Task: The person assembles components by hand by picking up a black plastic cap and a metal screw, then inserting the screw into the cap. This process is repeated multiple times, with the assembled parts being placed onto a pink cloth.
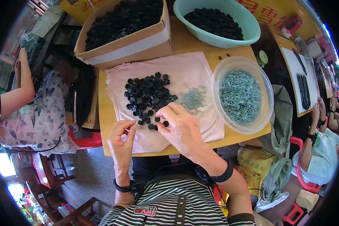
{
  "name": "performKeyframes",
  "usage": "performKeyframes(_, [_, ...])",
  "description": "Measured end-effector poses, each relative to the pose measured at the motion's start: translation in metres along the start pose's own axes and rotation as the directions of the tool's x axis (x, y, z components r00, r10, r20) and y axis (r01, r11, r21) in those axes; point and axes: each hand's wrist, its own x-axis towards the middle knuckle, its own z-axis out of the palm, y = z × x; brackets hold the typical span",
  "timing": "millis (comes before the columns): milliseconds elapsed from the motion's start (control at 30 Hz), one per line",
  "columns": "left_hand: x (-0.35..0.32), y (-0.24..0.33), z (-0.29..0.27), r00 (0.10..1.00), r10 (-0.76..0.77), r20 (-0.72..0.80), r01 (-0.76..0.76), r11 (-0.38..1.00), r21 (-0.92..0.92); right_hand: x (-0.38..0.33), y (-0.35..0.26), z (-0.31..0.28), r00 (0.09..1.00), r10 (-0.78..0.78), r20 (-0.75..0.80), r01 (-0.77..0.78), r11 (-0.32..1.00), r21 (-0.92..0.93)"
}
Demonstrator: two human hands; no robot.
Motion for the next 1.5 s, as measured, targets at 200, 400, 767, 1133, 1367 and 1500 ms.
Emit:
performKeyframes(200, [0.002, 0.022, 0.017, 0.996, 0.058, 0.070, -0.058, 0.998, 0.000, -0.033, 0.025, -0.028, 0.976, 0.186, -0.115, -0.181, 0.982, 0.056])
performKeyframes(400, [0.018, 0.036, 0.064, 0.923, 0.333, 0.194, -0.339, 0.941, 0.000, -0.045, 0.032, -0.033, 0.981, 0.135, -0.140, -0.127, 0.990, 0.063])
performKeyframes(767, [0.025, 0.043, 0.083, 0.900, 0.348, 0.262, -0.409, 0.883, 0.232, -0.053, 0.036, -0.040, 0.999, -0.048, 0.011, 0.049, 0.924, -0.379])
performKeyframes(1133, [0.007, 0.036, 0.072, 0.920, 0.043, 0.391, 0.219, 0.770, -0.600, -0.053, 0.049, -0.042, 0.997, 0.052, -0.050, -0.054, 0.998, -0.033])
performKeyframes(1367, [-0.004, 0.045, 0.062, 0.903, 0.082, 0.421, 0.293, 0.599, -0.745, -0.057, 0.037, -0.064, 0.886, 0.345, 0.311, -0.400, 0.224, 0.889])
performKeyframes(1500, [-0.011, 0.054, 0.059, 0.895, 0.098, 0.436, 0.312, 0.559, -0.768, -0.060, 0.037, -0.066, 0.880, 0.311, 0.360, -0.406, 0.098, 0.909])
